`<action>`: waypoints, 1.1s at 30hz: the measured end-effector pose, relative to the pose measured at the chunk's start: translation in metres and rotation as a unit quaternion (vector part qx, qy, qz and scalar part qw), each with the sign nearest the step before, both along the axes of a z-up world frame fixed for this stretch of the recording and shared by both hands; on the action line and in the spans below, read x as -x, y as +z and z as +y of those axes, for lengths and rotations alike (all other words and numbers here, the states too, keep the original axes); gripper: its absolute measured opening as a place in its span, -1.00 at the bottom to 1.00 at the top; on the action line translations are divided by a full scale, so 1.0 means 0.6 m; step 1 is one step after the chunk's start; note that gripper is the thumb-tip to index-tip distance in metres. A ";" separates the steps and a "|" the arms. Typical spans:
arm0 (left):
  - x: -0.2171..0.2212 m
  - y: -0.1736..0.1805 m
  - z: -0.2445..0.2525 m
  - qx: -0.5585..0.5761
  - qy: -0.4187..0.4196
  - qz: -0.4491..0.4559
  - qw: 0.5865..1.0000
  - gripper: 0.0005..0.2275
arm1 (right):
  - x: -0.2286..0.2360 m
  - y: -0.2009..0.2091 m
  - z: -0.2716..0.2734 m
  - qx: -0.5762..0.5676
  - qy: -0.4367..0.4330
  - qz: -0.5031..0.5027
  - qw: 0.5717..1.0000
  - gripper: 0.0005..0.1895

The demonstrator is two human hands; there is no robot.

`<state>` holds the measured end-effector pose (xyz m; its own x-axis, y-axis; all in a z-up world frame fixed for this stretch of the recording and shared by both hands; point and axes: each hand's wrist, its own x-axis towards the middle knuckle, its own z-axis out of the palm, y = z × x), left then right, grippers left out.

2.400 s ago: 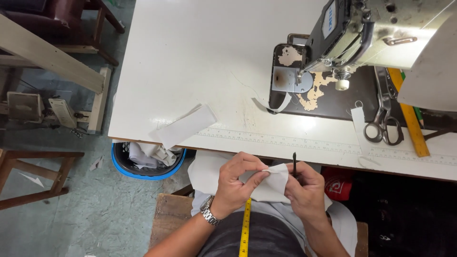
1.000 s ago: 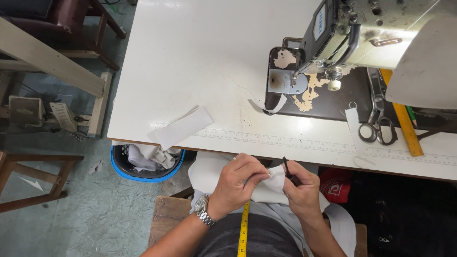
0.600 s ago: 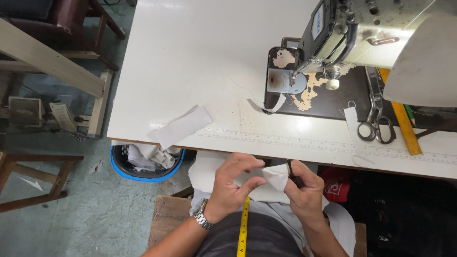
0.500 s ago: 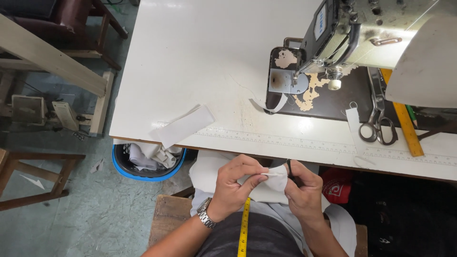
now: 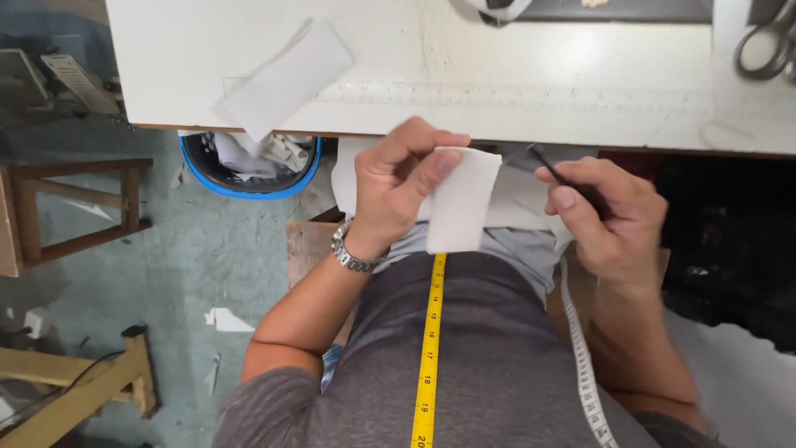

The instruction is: Cutting and preparing small fabric components using scissors and a measuring tape at a sewing workstation.

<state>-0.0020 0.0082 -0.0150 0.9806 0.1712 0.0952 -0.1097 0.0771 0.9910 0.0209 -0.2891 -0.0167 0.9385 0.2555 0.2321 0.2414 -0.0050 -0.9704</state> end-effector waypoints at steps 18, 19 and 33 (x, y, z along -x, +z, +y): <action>-0.027 0.019 -0.006 -0.024 -0.179 -0.022 0.983 -0.87 | -0.016 0.063 0.002 0.231 0.093 -0.133 0.959 -0.83; -0.028 0.023 -0.004 -0.035 -0.187 -0.034 0.981 -0.88 | -0.017 0.064 0.005 0.233 0.093 -0.145 0.957 -0.83; -0.035 0.022 0.022 -0.076 -0.226 -0.050 0.970 -0.89 | -0.015 0.063 0.002 0.257 0.095 -0.165 0.947 -0.83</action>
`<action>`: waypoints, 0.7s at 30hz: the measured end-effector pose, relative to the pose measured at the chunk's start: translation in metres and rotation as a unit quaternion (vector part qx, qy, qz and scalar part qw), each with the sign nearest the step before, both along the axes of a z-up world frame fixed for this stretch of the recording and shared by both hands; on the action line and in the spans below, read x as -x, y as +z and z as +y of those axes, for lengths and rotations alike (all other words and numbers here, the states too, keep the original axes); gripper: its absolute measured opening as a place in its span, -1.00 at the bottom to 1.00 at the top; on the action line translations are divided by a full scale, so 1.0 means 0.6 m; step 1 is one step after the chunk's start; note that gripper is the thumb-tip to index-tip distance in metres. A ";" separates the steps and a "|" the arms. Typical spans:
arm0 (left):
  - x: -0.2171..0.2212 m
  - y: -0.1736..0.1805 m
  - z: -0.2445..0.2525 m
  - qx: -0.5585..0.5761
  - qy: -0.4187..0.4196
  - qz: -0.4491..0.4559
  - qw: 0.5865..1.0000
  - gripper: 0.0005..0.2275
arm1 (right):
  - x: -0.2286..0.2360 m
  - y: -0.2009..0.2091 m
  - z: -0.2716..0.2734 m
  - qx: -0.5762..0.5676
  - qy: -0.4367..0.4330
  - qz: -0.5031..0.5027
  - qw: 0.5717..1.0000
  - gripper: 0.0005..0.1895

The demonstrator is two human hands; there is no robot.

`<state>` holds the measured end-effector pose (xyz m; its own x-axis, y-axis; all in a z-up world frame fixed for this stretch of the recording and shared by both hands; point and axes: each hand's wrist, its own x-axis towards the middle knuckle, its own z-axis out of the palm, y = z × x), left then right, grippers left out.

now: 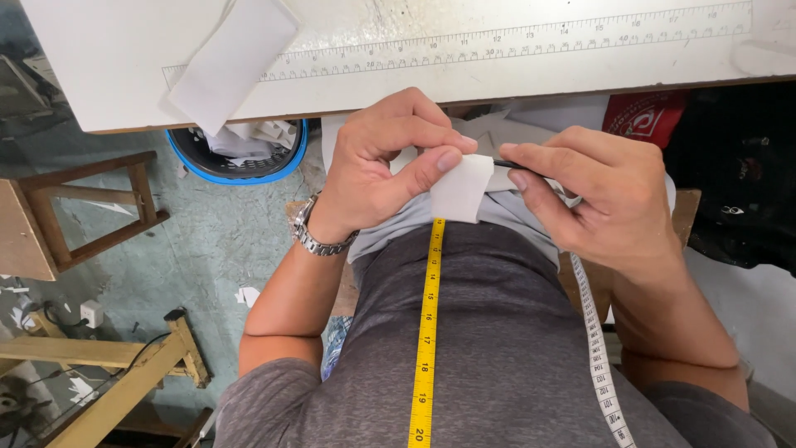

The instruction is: Cutting and preparing small fabric components using scissors and a measuring tape at a sewing workstation.

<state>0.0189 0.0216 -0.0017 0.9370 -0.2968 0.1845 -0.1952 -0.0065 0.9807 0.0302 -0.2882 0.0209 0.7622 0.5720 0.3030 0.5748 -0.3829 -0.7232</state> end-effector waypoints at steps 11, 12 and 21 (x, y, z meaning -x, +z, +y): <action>0.021 -0.020 -0.022 -0.003 0.104 0.049 0.993 -0.87 | 0.016 -0.021 0.038 -0.062 -0.047 0.020 0.997 -0.80; 0.021 -0.020 -0.019 -0.002 0.105 0.051 0.993 -0.87 | 0.015 -0.025 0.040 -0.061 -0.046 0.021 0.997 -0.80; 0.039 -0.036 -0.017 0.044 0.124 0.077 0.988 -0.75 | 0.031 -0.070 0.058 -0.137 -0.053 0.040 0.988 -0.80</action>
<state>-0.0043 0.0113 -0.0235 0.9978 -0.0444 0.0499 -0.0476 0.0517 0.9975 0.0115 -0.2531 -0.0209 0.8410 0.3930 0.3718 0.4787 -0.2206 -0.8498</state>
